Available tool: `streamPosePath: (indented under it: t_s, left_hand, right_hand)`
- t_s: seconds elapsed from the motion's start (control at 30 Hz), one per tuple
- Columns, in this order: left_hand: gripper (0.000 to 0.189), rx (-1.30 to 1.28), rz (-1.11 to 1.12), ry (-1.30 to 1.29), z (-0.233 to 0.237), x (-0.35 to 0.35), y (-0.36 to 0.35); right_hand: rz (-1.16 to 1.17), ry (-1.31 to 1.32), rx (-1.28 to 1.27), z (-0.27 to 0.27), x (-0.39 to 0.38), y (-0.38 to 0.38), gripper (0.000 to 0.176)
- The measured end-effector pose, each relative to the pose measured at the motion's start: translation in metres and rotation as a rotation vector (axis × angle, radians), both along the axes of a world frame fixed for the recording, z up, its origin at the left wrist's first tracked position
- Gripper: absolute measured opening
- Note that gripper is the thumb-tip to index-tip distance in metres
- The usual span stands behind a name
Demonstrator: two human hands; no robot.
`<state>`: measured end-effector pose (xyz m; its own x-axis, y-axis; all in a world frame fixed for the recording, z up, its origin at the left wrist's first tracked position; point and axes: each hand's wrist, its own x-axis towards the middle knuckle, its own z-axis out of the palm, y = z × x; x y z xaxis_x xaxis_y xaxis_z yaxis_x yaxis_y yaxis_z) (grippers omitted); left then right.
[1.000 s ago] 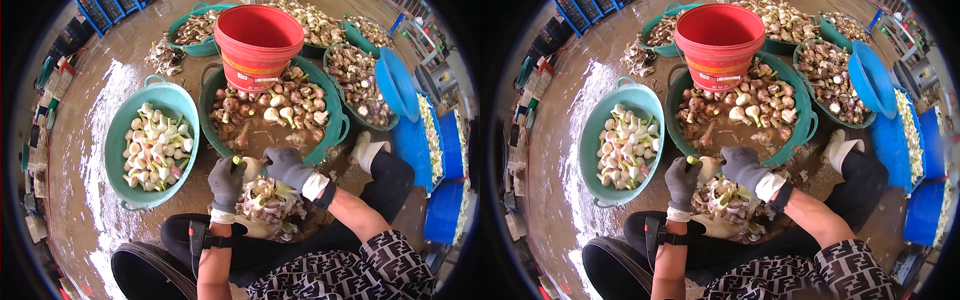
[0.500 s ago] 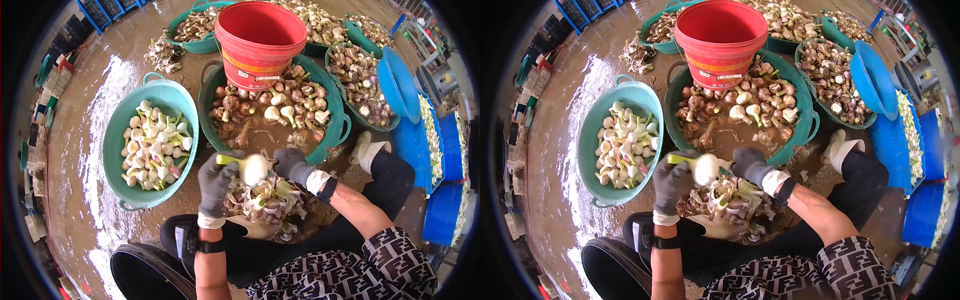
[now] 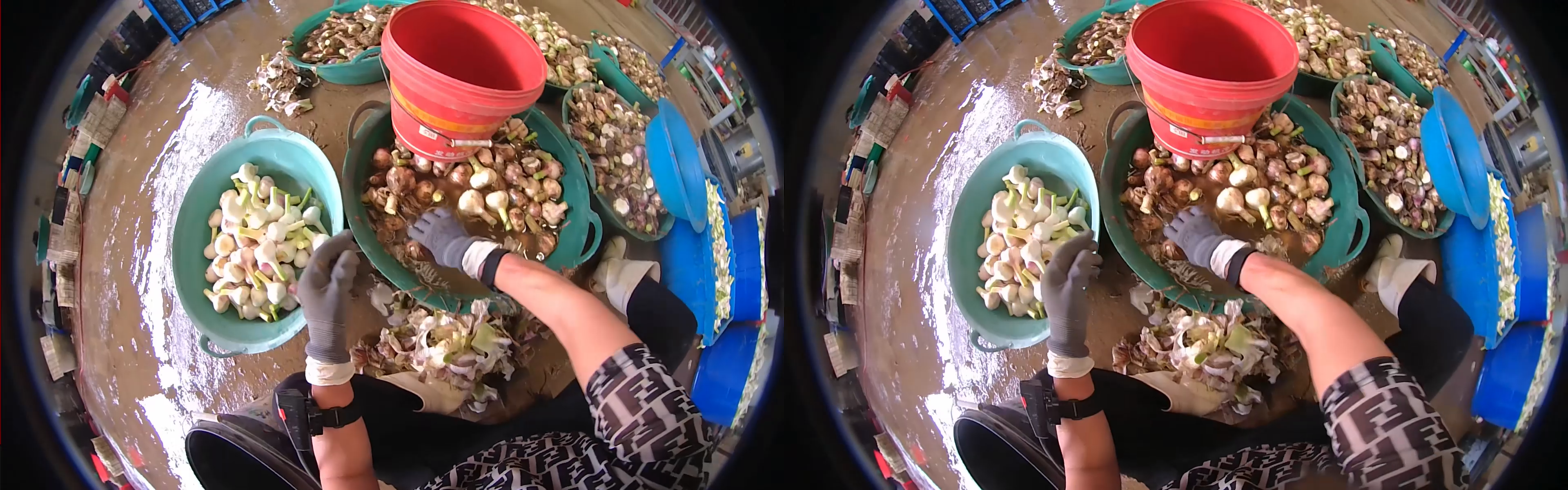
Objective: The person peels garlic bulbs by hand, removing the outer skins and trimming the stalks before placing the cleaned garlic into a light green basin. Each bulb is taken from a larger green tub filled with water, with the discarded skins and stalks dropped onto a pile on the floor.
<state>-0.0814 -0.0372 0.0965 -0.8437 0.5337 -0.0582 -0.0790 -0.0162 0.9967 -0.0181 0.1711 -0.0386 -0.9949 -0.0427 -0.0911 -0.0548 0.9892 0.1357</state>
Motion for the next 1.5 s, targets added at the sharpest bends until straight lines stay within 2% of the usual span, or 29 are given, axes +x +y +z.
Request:
streamPosePath:
  t_s: [0.13,0.2,0.23,0.27,0.33,0.4,0.47,0.5,0.53,0.6,0.63,0.67,0.73,0.77,0.8,0.83,0.87,0.9,0.93,1.0,1.07,1.1,1.23,1.3,1.37,1.5]
  left_hand:
    - [0.027,-0.044,-0.062,-0.007,-0.005,0.000,0.008]
    - [0.029,-0.060,-0.122,-0.084,-0.012,0.001,0.013]
    - [0.028,-0.086,-0.155,-0.074,-0.020,0.002,0.016]
    - [0.028,-0.113,-0.187,-0.063,-0.026,0.003,0.019]
    - [0.028,-0.133,-0.209,-0.066,-0.034,0.008,0.022]
    - [0.029,-0.157,-0.241,-0.061,-0.038,0.012,0.026]
    - [0.033,-0.282,-0.280,0.152,-0.043,0.019,0.028]
    - [0.053,-0.390,-0.352,0.356,-0.042,0.021,0.029]
    - [0.053,-0.385,-0.357,0.359,-0.039,0.026,0.031]
    - [0.073,-0.408,-0.458,0.687,-0.033,0.043,0.037]
    - [0.084,-0.433,-0.511,0.749,-0.038,0.047,0.039]
    - [0.084,-0.429,-0.511,0.756,-0.040,0.052,0.040]
    - [0.082,-0.279,-0.532,0.683,-0.042,0.058,0.041]
    - [0.077,-0.196,-0.502,0.654,-0.047,0.056,0.041]
    - [0.077,-0.193,-0.502,0.661,-0.047,0.057,0.042]
    - [0.074,-0.114,-0.434,0.455,-0.046,0.058,0.041]
    - [0.071,-0.035,-0.363,0.248,-0.048,0.060,0.040]
    - [0.065,0.063,-0.313,0.229,-0.059,0.061,0.041]
    - [0.065,0.064,-0.315,0.233,-0.051,0.063,0.041]
    - [0.063,-0.111,-0.356,0.521,-0.036,0.070,0.038]
    - [0.063,-0.114,-0.304,0.624,-0.032,0.076,0.039]
    - [0.065,-0.107,-0.297,0.607,-0.032,0.077,0.039]
    - [0.070,-0.062,-0.319,0.560,-0.035,0.077,0.039]
    - [0.070,-0.025,-0.321,0.552,-0.036,0.076,0.041]
    - [0.070,0.009,-0.325,0.542,-0.038,0.075,0.042]
    - [0.062,0.143,-0.310,0.319,-0.050,0.080,0.044]
  right_hand:
    - [-0.196,-0.544,0.006,0.001,0.009,-0.003,0.025]
    - [-0.219,-0.452,-0.203,-0.017,0.034,0.006,0.026]
    - [-0.329,-0.394,-0.425,-0.022,0.044,0.010,0.033]
    - [-0.330,-0.392,-0.421,-0.027,0.052,0.012,0.033]
    - [-0.542,-0.478,-0.709,-0.022,0.064,0.006,0.038]
    - [-0.527,-0.514,-0.693,-0.023,0.070,0.005,0.044]
    - [-0.580,-0.365,-0.745,-0.009,0.080,0.004,0.044]
    - [-0.643,-0.336,-0.762,0.014,0.080,0.005,0.041]
    - [-0.649,-0.332,-0.760,0.017,0.085,0.010,0.041]
    - [-0.896,-0.195,-1.432,0.023,0.099,0.019,0.029]
    - [-0.873,-0.156,-1.523,0.049,0.105,0.015,0.025]
    - [-0.872,-0.149,-1.522,0.074,0.110,0.011,0.025]
    - [-0.976,-0.160,-2.133,0.113,0.119,0.004,0.027]
    - [-0.972,-0.155,-2.132,0.125,0.122,-0.002,0.027]
    - [-0.861,-0.032,-2.321,0.134,0.124,-0.010,0.032]
    - [-0.732,0.096,-2.500,0.139,0.124,-0.017,0.038]
    - [-0.726,0.100,-2.500,0.126,0.123,-0.018,0.038]
    - [-0.793,0.138,-2.257,0.103,0.121,-0.018,0.040]
    - [-0.849,0.172,-2.013,0.101,0.115,-0.021,0.043]
    - [-0.874,0.135,-1.943,0.098,0.112,-0.031,0.042]
    - [-1.107,0.252,-1.650,0.092,0.103,-0.037,0.037]
    - [-1.154,0.200,-1.669,0.110,0.102,-0.040,0.033]
    - [-1.119,0.216,-1.800,0.108,0.107,-0.036,0.029]
    - [-1.030,0.253,-1.985,0.111,0.110,-0.035,0.024]
    - [-1.048,0.268,-2.055,0.107,0.111,-0.037,0.021]
    - [-1.097,0.261,-2.251,0.100,0.113,-0.037,0.012]
